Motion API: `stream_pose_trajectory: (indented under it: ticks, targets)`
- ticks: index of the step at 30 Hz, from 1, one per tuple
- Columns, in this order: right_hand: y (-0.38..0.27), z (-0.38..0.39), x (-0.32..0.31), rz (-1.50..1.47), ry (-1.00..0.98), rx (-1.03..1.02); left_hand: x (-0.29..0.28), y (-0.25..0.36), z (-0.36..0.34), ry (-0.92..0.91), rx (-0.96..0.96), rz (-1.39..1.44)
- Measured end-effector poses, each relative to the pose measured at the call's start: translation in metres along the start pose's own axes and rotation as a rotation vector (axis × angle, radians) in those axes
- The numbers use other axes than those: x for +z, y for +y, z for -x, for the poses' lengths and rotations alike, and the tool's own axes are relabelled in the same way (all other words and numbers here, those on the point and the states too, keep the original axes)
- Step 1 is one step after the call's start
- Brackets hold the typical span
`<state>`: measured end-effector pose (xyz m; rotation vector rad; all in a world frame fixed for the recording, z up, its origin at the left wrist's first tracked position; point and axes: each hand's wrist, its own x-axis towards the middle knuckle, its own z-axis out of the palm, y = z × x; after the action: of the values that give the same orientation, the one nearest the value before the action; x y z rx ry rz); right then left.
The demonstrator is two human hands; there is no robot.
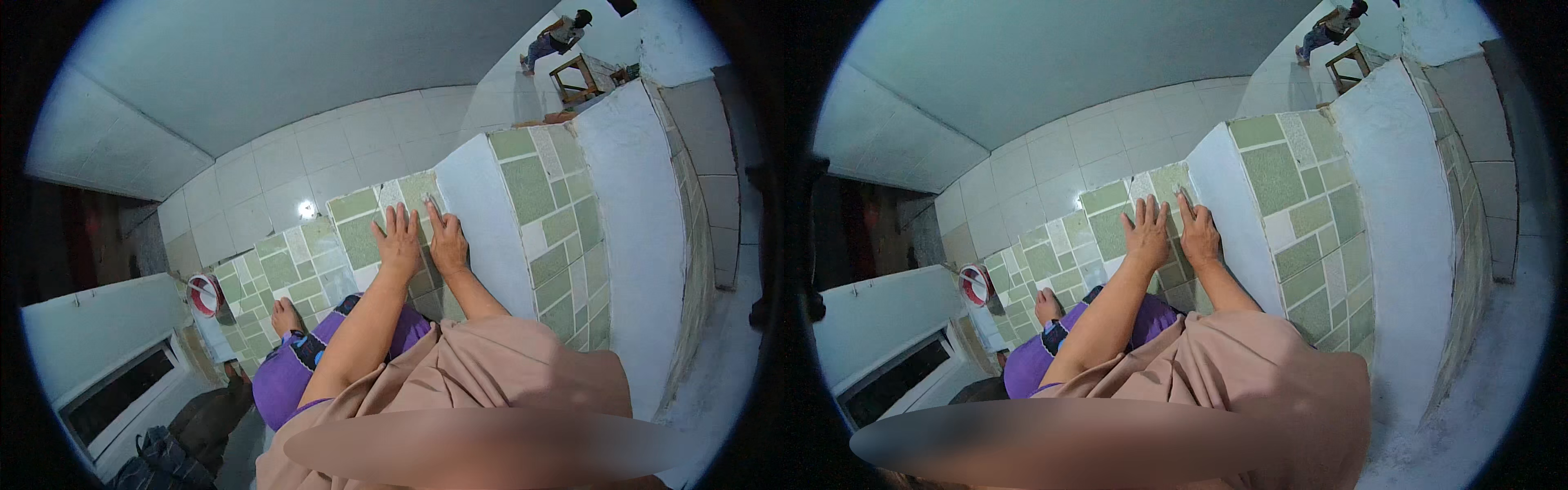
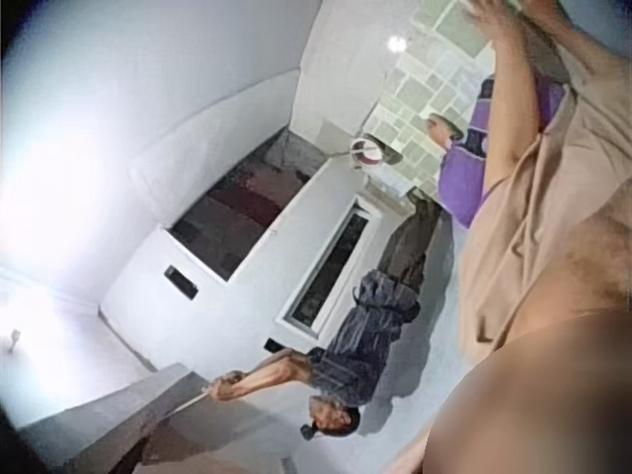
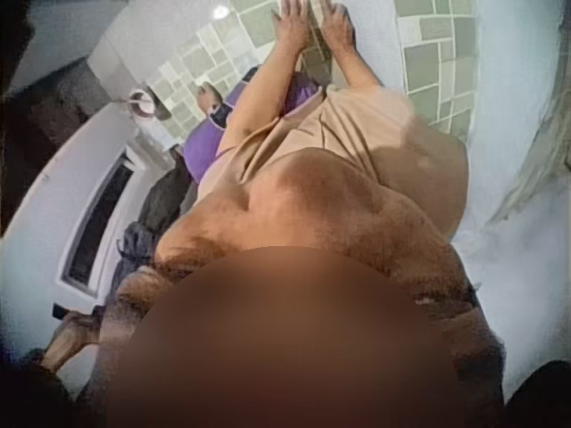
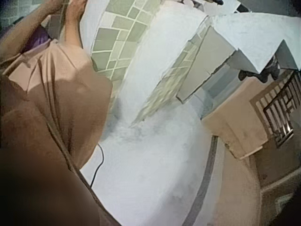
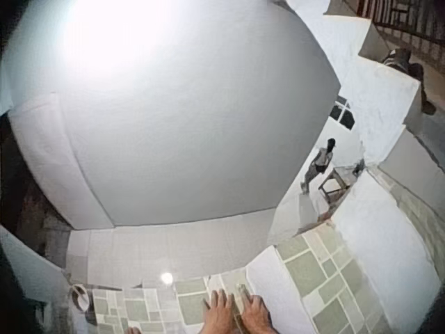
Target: The person kneels on the floor and uses a small tool to apply grout into the gaps between green and white tiles on a staircase. They work methodically along the edges and surfaces of the steps, smoothing the grout lines.
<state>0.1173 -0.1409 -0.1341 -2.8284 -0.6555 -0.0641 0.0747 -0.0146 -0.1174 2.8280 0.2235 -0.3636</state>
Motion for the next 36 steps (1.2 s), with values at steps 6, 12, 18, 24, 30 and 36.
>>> stream_pose_trajectory:
  ticks: [6, 12, 18, 24, 30, 36]
  targets:
    - [0.004, 0.003, 0.002, -0.086, 0.075, -0.039, -0.019, -0.006, -0.007, -0.032, 0.051, 0.104]
    - [0.001, 0.001, -0.002, -0.092, 0.096, -0.038, -0.028, -0.003, -0.012, -0.096, 0.056, 0.119]
    - [0.002, 0.000, -0.002, -0.118, 0.105, -0.038, -0.034, -0.001, -0.013, -0.122, 0.044, 0.117]
    - [0.004, 0.000, -0.001, -0.102, 0.116, -0.060, -0.032, -0.001, -0.013, -0.079, 0.044, 0.136]
    - [0.002, 0.000, -0.003, -0.103, 0.074, -0.019, -0.023, -0.002, -0.014, -0.051, 0.048, 0.049]
    - [0.002, -0.001, -0.004, -0.119, 0.025, -0.012, -0.019, -0.002, -0.016, 0.010, 0.081, 0.038]
